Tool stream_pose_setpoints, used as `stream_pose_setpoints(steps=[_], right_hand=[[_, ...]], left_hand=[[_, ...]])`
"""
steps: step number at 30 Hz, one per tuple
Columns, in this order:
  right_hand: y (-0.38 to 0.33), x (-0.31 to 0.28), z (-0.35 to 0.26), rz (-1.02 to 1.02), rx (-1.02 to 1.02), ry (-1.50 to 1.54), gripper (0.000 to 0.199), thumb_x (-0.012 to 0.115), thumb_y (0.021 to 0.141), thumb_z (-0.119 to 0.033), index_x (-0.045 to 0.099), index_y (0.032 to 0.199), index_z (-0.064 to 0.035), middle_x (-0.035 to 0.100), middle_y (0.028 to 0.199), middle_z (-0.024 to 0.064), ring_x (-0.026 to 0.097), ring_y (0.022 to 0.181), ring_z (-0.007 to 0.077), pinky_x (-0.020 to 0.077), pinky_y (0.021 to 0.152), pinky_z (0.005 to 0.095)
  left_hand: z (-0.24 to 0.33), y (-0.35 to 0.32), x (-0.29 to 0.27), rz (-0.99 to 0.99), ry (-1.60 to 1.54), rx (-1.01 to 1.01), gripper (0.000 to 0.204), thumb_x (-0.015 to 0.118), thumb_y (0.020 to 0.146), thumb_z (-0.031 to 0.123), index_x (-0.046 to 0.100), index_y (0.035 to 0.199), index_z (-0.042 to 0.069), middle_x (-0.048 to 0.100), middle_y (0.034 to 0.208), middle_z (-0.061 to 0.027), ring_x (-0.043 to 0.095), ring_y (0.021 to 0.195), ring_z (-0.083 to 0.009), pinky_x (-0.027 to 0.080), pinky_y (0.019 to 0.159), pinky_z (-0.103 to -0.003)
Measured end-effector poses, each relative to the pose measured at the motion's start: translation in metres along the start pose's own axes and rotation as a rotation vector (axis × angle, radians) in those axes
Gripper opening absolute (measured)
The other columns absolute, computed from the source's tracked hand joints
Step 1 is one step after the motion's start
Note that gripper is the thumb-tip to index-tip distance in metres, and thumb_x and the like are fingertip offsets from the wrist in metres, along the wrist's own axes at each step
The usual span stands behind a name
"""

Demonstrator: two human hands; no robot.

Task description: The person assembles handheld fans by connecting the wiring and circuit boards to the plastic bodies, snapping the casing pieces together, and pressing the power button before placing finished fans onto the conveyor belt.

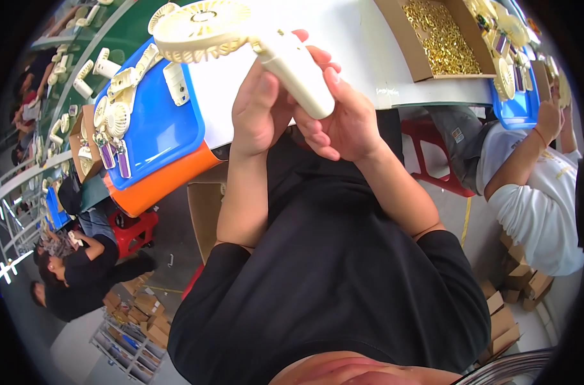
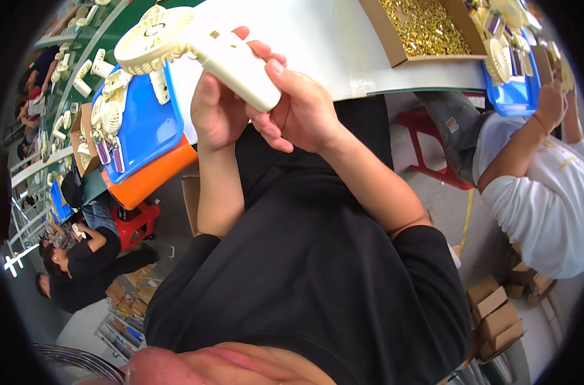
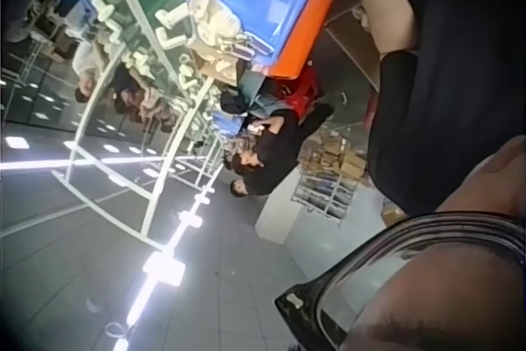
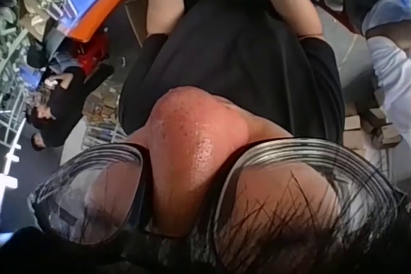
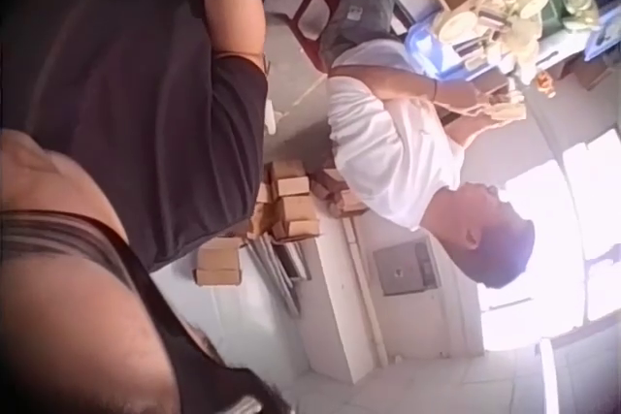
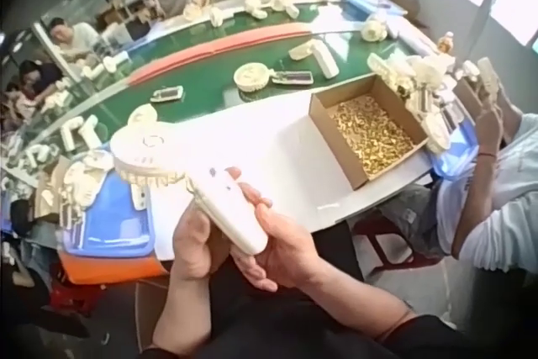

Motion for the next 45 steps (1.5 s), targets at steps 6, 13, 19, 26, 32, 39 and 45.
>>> stream_pose_setpoints(steps=[6,13,19,26,32,39,45], right_hand=[[-0.003,-0.001,-0.005,-0.047,0.093,-0.1,0.059,0.038,0.11,-0.047,0.061,0.116,0.0072,0.063,0.08,0.0131,0.057,0.054,0.016,0.0506,0.045,0.0307],[0.004,-0.01,-0.052,0.268,-0.303,-1.049,0.05,0.046,0.107,-0.038,0.061,0.123,0.0066,0.069,0.103,0.015,0.07,0.086,0.0203,0.0578,0.058,0.0332],[0.02,0.02,-0.034,0.024,-0.216,-0.926,0.046,0.066,0.098,-0.033,0.065,0.125,0.0044,0.07,0.119,0.0156,0.069,0.103,0.0171,0.0581,0.074,0.0289],[0.015,0.049,-0.015,0.249,-0.156,-1.094,0.035,0.081,0.089,-0.019,0.07,0.113,0.0043,0.073,0.098,0.0085,0.069,0.08,0.0104,0.0584,0.065,0.0258],[0.01,0.053,-0.014,0.35,-0.094,-0.995,0.03,0.08,0.089,-0.016,0.071,0.109,0.0042,0.072,0.087,0.008,0.064,0.058,0.0089,0.056,0.053,0.0233],[0.004,0.028,-0.019,0.212,-0.15,-0.75,0.039,0.073,0.093,-0.027,0.068,0.114,0.0057,0.073,0.097,0.0156,0.068,0.071,0.0129,0.055,0.052,0.0234],[0.003,0.005,-0.017,0.151,-0.181,-0.711,0.047,0.067,0.097,-0.033,0.065,0.119,0.0081,0.071,0.112,0.0225,0.071,0.092,0.0204,0.0588,0.065,0.0271]], left_hand=[[0.005,0.0,0.003,0.057,0.102,0.062,0.071,0.049,0.105,0.049,0.039,0.149,-0.006,0.062,0.129,-0.0181,0.062,0.123,-0.0359,0.048,0.108,-0.048],[0.01,-0.004,-0.008,-0.016,-0.262,0.097,0.06,0.035,0.106,0.041,0.048,0.139,-0.008,0.064,0.109,-0.0143,0.068,0.088,-0.0233,0.055,0.077,-0.032],[0.007,-0.019,0.006,-0.024,-0.297,-0.235,0.059,0.036,0.102,0.042,0.05,0.13,-0.009,0.058,0.086,-0.0098,0.052,0.054,-0.016,0.041,0.047,-0.027],[-0.017,-0.017,0.001,-0.342,-0.83,-0.298,0.07,0.051,0.095,0.055,0.051,0.125,-0.009,0.056,0.077,-0.0074,0.049,0.048,-0.014,0.042,0.044,-0.028],[-0.02,-0.022,-0.001,-0.303,-0.723,-0.172,0.08,0.065,0.09,0.063,0.053,0.124,-0.009,0.058,0.077,-0.0074,0.055,0.053,-0.0142,0.047,0.046,-0.028],[0.006,-0.031,0.0,-0.038,0.207,-0.219,0.044,0.067,0.1,0.038,0.066,0.114,-0.004,0.07,0.081,-0.0097,0.067,0.065,-0.0169,0.054,0.06,-0.029],[0.004,-0.036,0.019,0.183,0.493,-0.115,0.029,0.061,0.106,0.025,0.071,0.103,-0.002,0.074,0.079,-0.0073,0.072,0.072,-0.0171,0.057,0.065,-0.028]])
Point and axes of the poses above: each hand's wrist, its own y-axis towards the middle knuckle, its own x-axis out of the palm, z = x × y, the point moved 2 cm from there along y, towards the middle knuckle
